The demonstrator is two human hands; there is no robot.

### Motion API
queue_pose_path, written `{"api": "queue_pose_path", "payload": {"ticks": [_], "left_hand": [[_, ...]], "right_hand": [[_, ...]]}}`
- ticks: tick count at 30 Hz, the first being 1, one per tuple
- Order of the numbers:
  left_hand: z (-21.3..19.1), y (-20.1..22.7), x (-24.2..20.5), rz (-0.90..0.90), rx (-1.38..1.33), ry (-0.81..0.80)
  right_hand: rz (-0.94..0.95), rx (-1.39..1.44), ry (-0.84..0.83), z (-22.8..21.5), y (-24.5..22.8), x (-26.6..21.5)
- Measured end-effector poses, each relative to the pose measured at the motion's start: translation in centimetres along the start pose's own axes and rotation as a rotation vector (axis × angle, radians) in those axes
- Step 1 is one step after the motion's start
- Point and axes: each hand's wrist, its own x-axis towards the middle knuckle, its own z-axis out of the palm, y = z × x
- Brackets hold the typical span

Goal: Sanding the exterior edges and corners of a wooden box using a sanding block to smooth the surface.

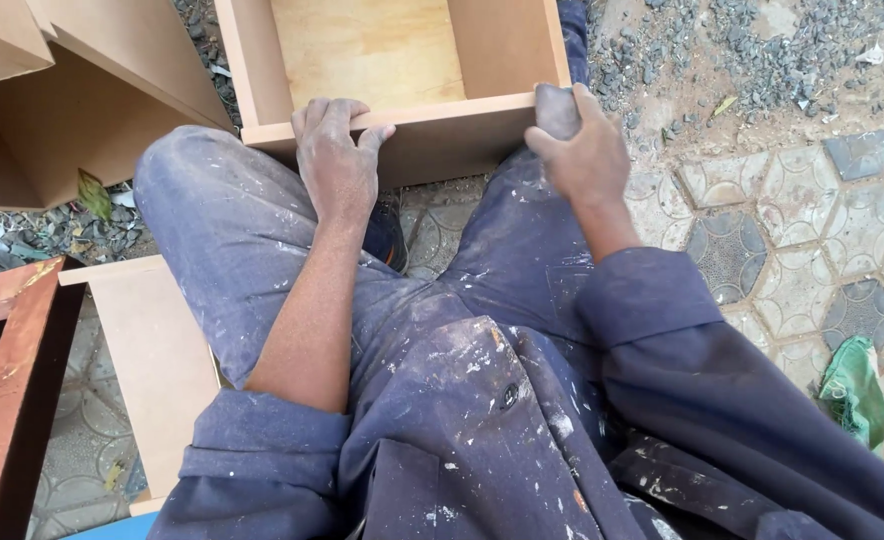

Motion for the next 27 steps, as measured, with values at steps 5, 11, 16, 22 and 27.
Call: {"api": "queue_pose_path", "payload": {"ticks": [5,11,16,22,27], "left_hand": [[-0.1,-0.2,-0.2,0.010,0.002,-0.011],[-0.2,-0.1,0.0,0.002,-0.003,-0.022],[0.2,-0.2,-0.1,-0.027,0.007,-0.018],[1.3,-2.4,-0.1,-0.016,-0.063,-0.043],[1.2,-2.5,-0.1,-0.043,-0.043,-0.100]], "right_hand": [[-0.165,0.049,-0.084,2.2,-7.1,-4.6],[-0.139,0.069,-0.020,1.9,-0.4,-0.6],[0.189,-0.030,0.123,0.0,5.3,3.0],[-0.214,0.353,-0.067,4.3,-6.4,-5.0],[-0.387,0.152,-0.120,7.0,-7.2,-5.1]]}}
